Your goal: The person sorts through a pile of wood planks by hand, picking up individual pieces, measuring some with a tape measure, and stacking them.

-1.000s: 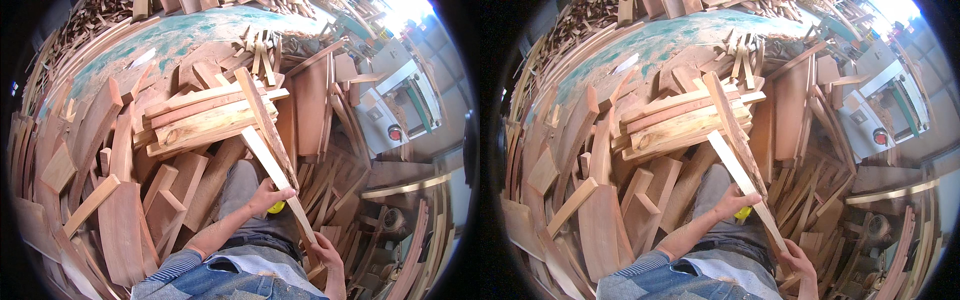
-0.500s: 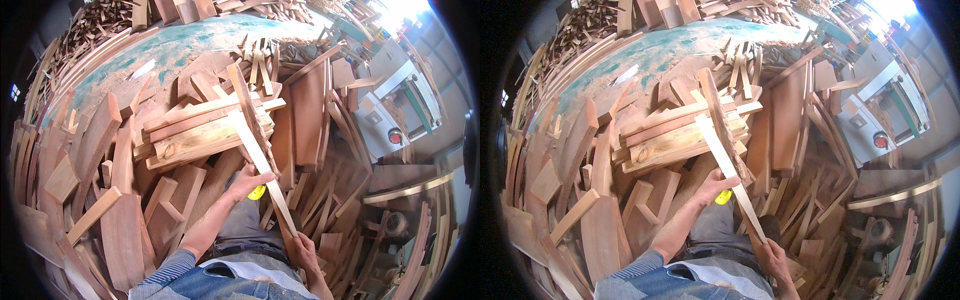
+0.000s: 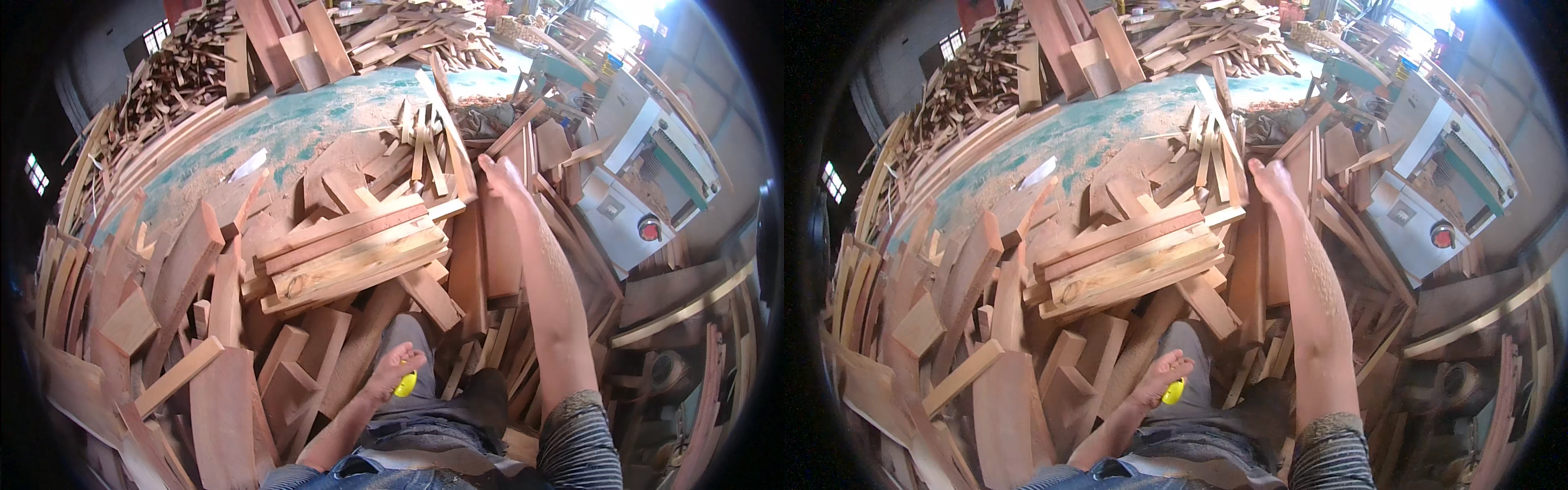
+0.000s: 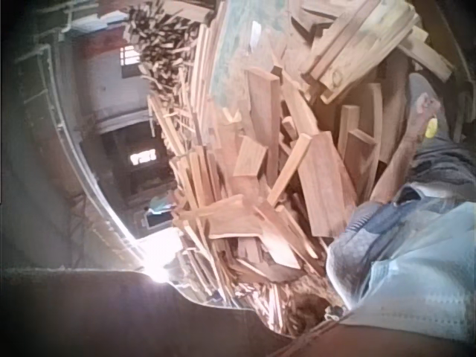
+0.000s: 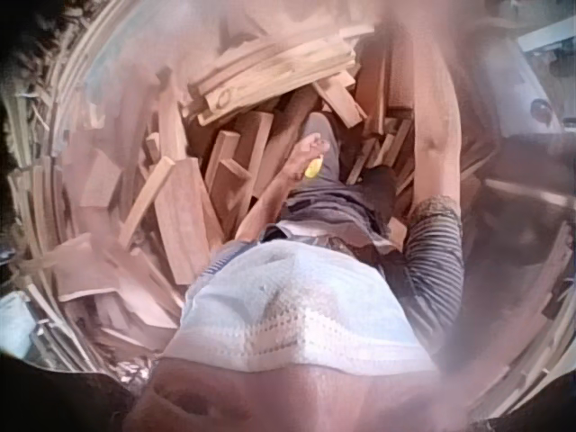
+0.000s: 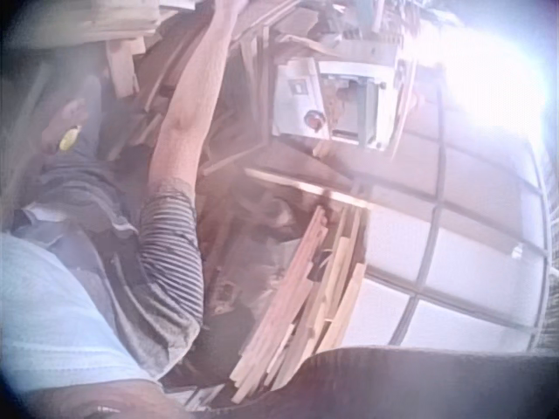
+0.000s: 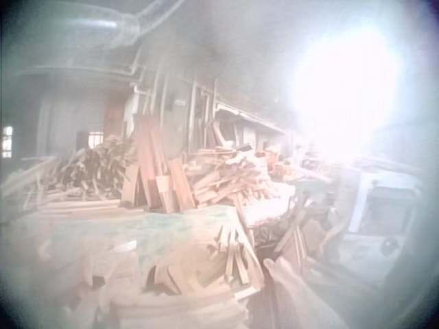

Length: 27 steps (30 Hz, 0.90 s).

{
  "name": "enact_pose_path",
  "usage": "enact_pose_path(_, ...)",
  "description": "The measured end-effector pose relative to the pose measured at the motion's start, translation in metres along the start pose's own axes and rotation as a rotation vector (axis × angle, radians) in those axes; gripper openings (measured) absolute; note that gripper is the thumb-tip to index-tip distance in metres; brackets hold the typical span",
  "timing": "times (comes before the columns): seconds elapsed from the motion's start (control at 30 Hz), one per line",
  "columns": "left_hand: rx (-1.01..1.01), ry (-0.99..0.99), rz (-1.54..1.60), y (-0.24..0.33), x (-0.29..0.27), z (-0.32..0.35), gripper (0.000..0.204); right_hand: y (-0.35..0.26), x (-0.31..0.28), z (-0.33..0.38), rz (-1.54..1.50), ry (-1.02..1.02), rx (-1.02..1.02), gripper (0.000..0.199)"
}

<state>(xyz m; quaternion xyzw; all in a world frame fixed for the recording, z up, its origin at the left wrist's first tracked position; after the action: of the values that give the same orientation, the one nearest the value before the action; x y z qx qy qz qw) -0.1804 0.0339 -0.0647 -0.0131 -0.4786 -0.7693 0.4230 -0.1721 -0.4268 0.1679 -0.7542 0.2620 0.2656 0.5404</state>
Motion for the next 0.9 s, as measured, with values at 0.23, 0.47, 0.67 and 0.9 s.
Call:
enact_pose_path(0.23, -0.125, -0.149, -0.122, -0.052, 0.006, -0.005, 0.049, 0.013, -0.088, 0.131, 0.186, 0.194, -0.505, 0.052)
enact_pose_path(0.47, -0.214, -0.242, -0.221, -0.100, 0.060, -0.027, 0.018, 0.369, -0.261, 0.374, 0.214, 0.337, 0.071, 0.029)
enact_pose_path(0.67, -0.535, -0.122, -0.117, -0.133, 0.047, -0.042, 0.034, 0.497, -0.429, 0.591, 0.767, 0.435, 0.711, 0.037)
enact_pose_path(0.9, -0.541, -0.129, -0.197, -0.146, 0.079, -0.046, 0.028, 0.551, -0.442, 0.732, 0.774, 0.149, 0.947, 0.042)
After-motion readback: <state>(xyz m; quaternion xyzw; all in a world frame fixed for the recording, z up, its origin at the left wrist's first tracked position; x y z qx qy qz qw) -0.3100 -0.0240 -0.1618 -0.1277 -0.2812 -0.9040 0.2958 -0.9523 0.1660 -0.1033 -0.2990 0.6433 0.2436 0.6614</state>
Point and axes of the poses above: each hand's wrist, its own z-axis away from the middle knuckle, its own x-axis out of the palm, y = z × x, the point moved 9 cm from there along -z, towards the middle knuckle, and after that the axes turned 15 degrees about y, right-handed, at the moved point
